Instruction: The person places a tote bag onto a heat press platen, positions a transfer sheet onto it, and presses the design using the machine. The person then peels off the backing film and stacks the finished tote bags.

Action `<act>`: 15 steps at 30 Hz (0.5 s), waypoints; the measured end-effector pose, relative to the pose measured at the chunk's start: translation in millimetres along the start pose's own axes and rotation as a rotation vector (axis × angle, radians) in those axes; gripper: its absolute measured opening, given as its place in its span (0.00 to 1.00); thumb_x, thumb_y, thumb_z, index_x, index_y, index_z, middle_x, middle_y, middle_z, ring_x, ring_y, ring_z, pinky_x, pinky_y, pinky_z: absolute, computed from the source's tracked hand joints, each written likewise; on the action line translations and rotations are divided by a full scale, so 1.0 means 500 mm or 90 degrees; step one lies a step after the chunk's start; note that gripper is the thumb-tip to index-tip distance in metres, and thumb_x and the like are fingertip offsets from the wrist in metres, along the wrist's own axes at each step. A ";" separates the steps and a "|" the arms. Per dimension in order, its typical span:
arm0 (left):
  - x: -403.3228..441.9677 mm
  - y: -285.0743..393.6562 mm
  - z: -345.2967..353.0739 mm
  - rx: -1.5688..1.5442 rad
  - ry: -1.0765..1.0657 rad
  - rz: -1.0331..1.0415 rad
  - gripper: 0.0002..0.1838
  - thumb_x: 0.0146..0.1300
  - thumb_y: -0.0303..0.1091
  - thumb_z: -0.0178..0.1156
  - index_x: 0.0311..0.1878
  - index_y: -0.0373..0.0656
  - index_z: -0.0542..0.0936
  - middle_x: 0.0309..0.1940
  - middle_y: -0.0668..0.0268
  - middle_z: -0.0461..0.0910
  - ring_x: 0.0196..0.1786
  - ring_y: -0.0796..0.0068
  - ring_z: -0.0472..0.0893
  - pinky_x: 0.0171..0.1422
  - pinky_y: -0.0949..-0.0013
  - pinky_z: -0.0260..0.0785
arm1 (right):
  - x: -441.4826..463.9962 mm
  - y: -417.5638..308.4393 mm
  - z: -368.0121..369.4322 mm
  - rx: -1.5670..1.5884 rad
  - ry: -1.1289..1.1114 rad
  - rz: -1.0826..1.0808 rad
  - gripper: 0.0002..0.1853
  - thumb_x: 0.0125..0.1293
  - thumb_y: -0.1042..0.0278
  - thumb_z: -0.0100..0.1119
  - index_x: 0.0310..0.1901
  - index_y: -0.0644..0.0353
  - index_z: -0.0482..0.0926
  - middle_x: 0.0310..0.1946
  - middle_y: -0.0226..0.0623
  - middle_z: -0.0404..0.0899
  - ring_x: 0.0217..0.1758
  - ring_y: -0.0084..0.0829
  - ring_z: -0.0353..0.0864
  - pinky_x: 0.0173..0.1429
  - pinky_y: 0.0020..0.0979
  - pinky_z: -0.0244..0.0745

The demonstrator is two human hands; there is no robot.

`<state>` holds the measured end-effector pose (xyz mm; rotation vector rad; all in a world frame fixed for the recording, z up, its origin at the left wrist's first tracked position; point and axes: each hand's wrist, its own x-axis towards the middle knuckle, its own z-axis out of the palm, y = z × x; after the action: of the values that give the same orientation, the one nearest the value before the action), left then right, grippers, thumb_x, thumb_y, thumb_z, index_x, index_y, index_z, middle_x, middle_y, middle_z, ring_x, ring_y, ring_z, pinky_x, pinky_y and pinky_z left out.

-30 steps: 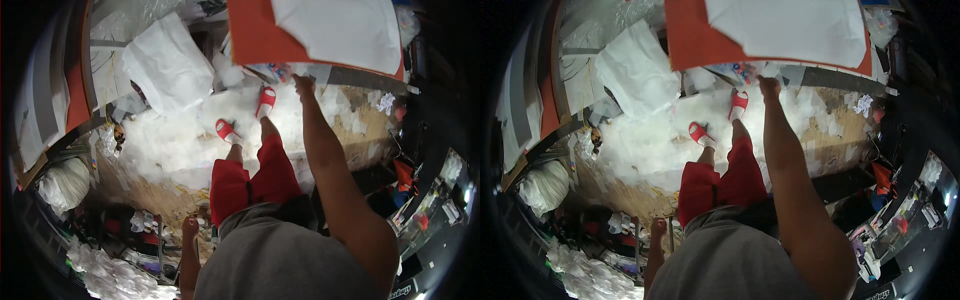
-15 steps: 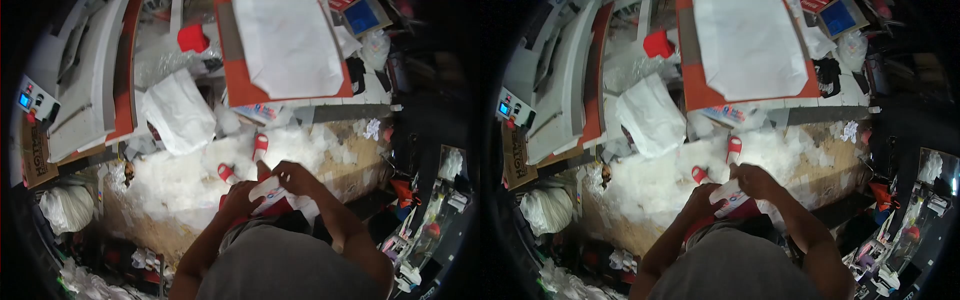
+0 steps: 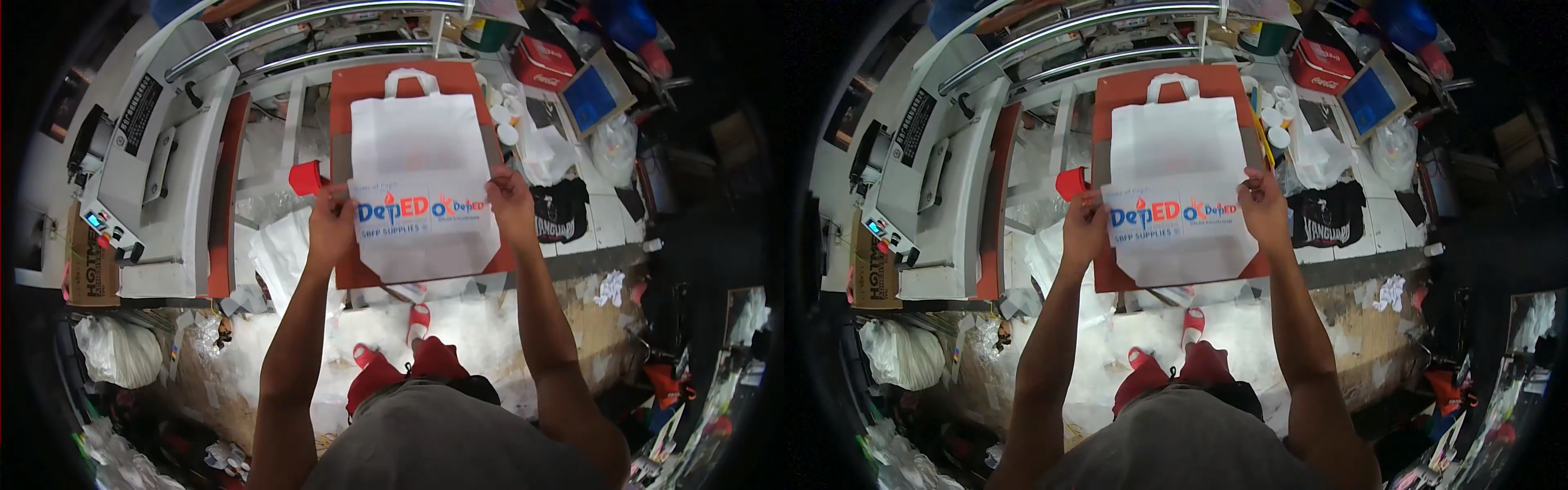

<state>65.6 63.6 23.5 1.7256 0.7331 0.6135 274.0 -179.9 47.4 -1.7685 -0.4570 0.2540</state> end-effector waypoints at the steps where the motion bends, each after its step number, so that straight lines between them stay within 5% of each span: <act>1: 0.039 -0.008 0.020 0.003 0.006 0.003 0.17 0.63 0.25 0.61 0.54 0.38 0.72 0.31 0.58 0.83 0.32 0.73 0.82 0.40 0.70 0.74 | 0.027 0.004 -0.003 -0.079 0.045 -0.063 0.17 0.64 0.73 0.60 0.53 0.66 0.75 0.38 0.37 0.81 0.38 0.24 0.80 0.41 0.26 0.76; 4: 0.122 -0.016 0.067 0.093 0.039 0.028 0.16 0.61 0.27 0.61 0.52 0.39 0.74 0.31 0.56 0.84 0.33 0.66 0.85 0.42 0.66 0.75 | 0.062 0.011 -0.018 -0.171 0.079 -0.110 0.16 0.63 0.73 0.59 0.52 0.66 0.75 0.38 0.39 0.81 0.39 0.28 0.80 0.42 0.28 0.77; 5: 0.139 -0.012 0.081 0.143 0.049 0.017 0.16 0.60 0.28 0.62 0.52 0.40 0.75 0.31 0.56 0.85 0.35 0.63 0.85 0.43 0.63 0.76 | 0.070 0.036 -0.027 -0.240 0.073 -0.177 0.15 0.62 0.74 0.60 0.51 0.65 0.77 0.41 0.43 0.80 0.45 0.37 0.80 0.50 0.35 0.77; 9: 0.171 -0.010 0.108 0.240 0.067 0.001 0.15 0.60 0.30 0.61 0.51 0.42 0.77 0.33 0.54 0.85 0.37 0.56 0.85 0.47 0.58 0.76 | 0.062 0.061 -0.029 -0.380 -0.025 -0.322 0.18 0.58 0.74 0.61 0.51 0.63 0.76 0.53 0.48 0.73 0.56 0.51 0.71 0.61 0.45 0.69; 15: 0.179 -0.013 0.118 0.256 0.090 -0.008 0.14 0.60 0.30 0.61 0.50 0.43 0.79 0.33 0.55 0.85 0.37 0.57 0.86 0.47 0.57 0.76 | 0.061 0.074 -0.010 -0.461 -0.115 -0.374 0.21 0.56 0.71 0.64 0.53 0.60 0.78 0.55 0.43 0.72 0.59 0.48 0.69 0.64 0.47 0.66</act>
<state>167.4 92.8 5.5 2.0566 1.0197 0.6138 309.6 -178.1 15.1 -2.2062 -1.2911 -0.2023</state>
